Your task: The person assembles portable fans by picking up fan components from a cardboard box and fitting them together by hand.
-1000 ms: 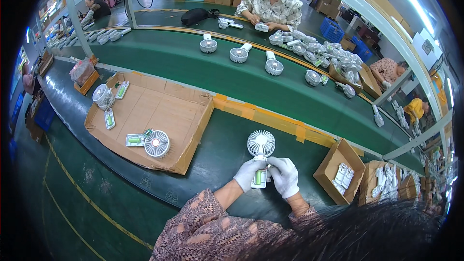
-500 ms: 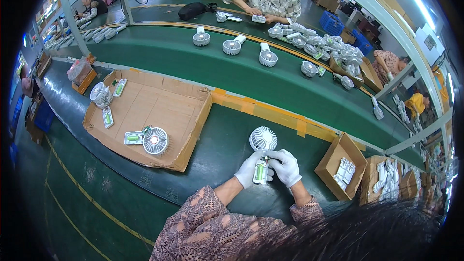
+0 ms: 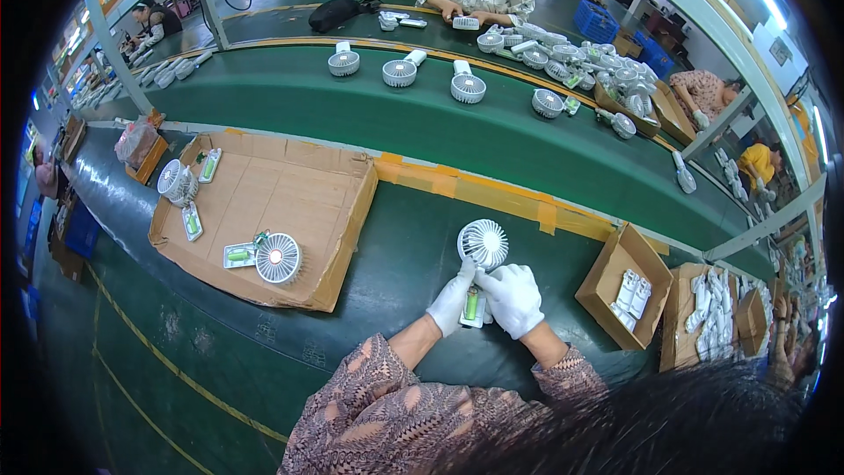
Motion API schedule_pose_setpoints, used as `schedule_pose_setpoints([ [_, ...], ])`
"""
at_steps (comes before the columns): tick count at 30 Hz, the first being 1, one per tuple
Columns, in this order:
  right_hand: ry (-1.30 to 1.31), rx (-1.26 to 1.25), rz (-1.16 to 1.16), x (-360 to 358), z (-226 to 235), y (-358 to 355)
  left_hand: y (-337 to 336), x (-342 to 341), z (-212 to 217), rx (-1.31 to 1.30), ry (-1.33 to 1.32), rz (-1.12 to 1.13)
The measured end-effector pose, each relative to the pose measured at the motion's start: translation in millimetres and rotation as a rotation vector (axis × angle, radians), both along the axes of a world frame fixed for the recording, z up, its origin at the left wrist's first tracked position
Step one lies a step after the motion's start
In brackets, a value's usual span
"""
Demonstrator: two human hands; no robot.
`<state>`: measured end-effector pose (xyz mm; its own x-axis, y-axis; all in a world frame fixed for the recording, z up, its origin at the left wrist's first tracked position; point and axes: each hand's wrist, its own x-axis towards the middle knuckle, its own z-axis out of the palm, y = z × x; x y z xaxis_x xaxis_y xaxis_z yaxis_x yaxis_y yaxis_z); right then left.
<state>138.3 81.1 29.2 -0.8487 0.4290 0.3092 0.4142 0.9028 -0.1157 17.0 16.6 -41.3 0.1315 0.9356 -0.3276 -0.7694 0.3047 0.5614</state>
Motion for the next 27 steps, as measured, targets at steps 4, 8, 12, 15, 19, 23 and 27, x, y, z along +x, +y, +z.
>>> schedule_pose_setpoints([
  [4,-0.024,0.068,0.094,-2,2,2,0,-2,0,0.034,-0.092,-0.018],
  [8,-0.026,0.078,0.102,1,0,2,3,2,5,0.025,-0.022,0.048],
  [12,-0.007,-0.105,0.081,7,7,-1,0,-2,7,0.028,-0.001,0.009],
  [15,0.049,-0.187,0.107,11,5,-1,1,-4,2,0.046,-0.030,-0.023],
  [19,0.028,-0.188,0.123,11,9,-4,1,-4,5,0.033,-0.019,-0.003],
  [23,-0.030,-0.218,0.111,11,11,1,2,-3,9,0.034,-0.002,-0.008],
  [27,-0.015,-0.199,0.157,13,4,4,1,-5,9,0.041,0.007,-0.051],
])
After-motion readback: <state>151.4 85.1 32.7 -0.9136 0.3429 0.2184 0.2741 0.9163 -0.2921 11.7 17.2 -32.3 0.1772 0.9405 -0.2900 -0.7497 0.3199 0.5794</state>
